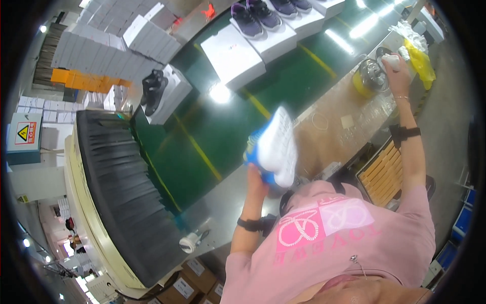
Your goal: The recorder trims excess material from a shoe part with scissors and then cleans the outsoles of finished shoes with a cloth and solvent at a conveyor belt.
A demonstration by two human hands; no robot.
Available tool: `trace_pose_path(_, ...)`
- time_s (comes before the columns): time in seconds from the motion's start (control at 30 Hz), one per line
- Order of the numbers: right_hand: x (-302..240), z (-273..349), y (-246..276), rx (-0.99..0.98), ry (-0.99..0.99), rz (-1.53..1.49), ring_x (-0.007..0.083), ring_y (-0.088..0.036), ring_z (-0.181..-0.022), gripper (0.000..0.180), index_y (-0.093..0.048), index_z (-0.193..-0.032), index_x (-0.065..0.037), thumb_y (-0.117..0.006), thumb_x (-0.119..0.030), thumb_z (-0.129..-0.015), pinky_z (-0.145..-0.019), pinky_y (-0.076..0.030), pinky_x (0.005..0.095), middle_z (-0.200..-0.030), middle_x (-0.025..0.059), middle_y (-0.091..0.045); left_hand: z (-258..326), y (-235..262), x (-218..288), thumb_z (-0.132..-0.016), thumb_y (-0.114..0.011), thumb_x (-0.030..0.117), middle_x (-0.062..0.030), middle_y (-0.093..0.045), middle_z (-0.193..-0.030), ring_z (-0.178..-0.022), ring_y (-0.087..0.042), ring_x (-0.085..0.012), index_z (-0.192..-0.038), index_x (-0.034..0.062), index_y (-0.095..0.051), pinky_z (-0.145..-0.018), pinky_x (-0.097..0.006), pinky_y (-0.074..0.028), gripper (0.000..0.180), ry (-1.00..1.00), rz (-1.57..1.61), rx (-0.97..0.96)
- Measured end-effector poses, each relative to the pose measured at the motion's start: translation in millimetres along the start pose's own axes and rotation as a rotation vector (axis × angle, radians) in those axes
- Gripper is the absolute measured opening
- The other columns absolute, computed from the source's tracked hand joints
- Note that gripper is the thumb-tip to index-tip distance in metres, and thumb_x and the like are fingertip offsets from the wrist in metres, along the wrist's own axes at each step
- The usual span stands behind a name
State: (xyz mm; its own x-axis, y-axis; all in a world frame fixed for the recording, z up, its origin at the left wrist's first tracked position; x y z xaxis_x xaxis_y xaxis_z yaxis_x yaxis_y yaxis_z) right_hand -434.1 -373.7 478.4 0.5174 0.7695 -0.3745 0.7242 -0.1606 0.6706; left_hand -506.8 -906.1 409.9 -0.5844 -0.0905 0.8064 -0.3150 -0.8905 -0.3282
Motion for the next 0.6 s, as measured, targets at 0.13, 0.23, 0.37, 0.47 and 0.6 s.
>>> trace_pose_path(0.13,-88.1,70.0,13.6,-0.228,0.034,-0.498,0.0158,-0.068,-0.086,0.032,-0.066,-0.11,-0.007,-0.077,-0.015,-0.081,-0.077,-0.054,0.0305,-0.097,0.008,-0.071,1.1,-14.9,-13.1,-0.1,-0.042,0.055,-0.0127,-0.033,-0.153,-0.138,-0.037,-0.0277,-0.153,0.0089,-0.023,-0.115,-0.047,-0.032,0.073,0.03,0.812,-0.154)
trace_pose_path(0.23,-124.1,147.5,-23.0,-0.688,0.002,-0.677,0.0126,-0.066,-0.085,0.03,-0.067,-0.105,-0.008,-0.078,-0.017,-0.079,-0.076,-0.053,0.0292,-0.097,0.0063,-0.07,-11.6,-4.7,-50.3,-0.092,-0.034,0.072,-0.0116,-0.031,-0.155,-0.141,-0.034,-0.0314,-0.152,0.01,-0.026,-0.117,-0.049,-0.028,0.087,0.163,0.714,0.004)
trace_pose_path(0.37,-222.0,212.3,-18.9,-0.962,-0.148,-0.821,0.0197,-0.067,-0.087,0.035,-0.066,-0.105,-0.008,-0.08,-0.023,-0.077,-0.079,-0.053,0.0321,-0.095,0.0083,-0.069,-17.8,7.9,-83.0,-0.092,-0.031,0.073,-0.0125,-0.033,-0.155,-0.139,-0.036,-0.0338,-0.152,0.0124,-0.028,-0.116,-0.051,-0.03,0.086,0.202,0.843,-0.016)
trace_pose_path(0.47,-278.8,237.7,-6.1,-1.041,0.117,-1.092,0.0324,-0.062,-0.101,0.037,-0.062,-0.108,-0.008,-0.077,-0.019,-0.077,-0.088,-0.049,0.039,-0.108,0.0146,-0.063,-14.5,6.0,-77.1,-0.092,-0.033,0.072,-0.0116,-0.035,-0.153,-0.139,-0.037,-0.0325,-0.151,0.0129,-0.03,-0.115,-0.05,-0.032,0.084,0.249,0.824,0.023)
trace_pose_path(0.6,-260.4,249.4,-38.7,-1.007,0.136,-0.922,0.0344,-0.062,-0.099,0.033,-0.061,-0.107,-0.005,-0.074,-0.015,-0.078,-0.086,-0.05,0.0392,-0.105,0.0158,-0.063,-19.3,11.7,-83.9,-0.091,-0.027,0.075,-0.0113,-0.034,-0.153,-0.138,-0.037,-0.0315,-0.151,0.0129,-0.028,-0.115,-0.048,-0.032,0.087,0.258,0.82,0.019)
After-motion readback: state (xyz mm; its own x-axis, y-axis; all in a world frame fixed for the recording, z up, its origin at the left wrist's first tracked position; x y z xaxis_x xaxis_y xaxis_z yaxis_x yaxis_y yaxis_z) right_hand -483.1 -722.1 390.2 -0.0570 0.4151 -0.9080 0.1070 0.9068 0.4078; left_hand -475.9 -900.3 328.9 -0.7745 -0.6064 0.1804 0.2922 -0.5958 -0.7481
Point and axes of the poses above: each hand's wrist, its own z-axis away from the middle knuckle, its own y-axis out of the back of the hand, x = y × z, the point moved 1 cm from there along -z, towards the middle knuckle
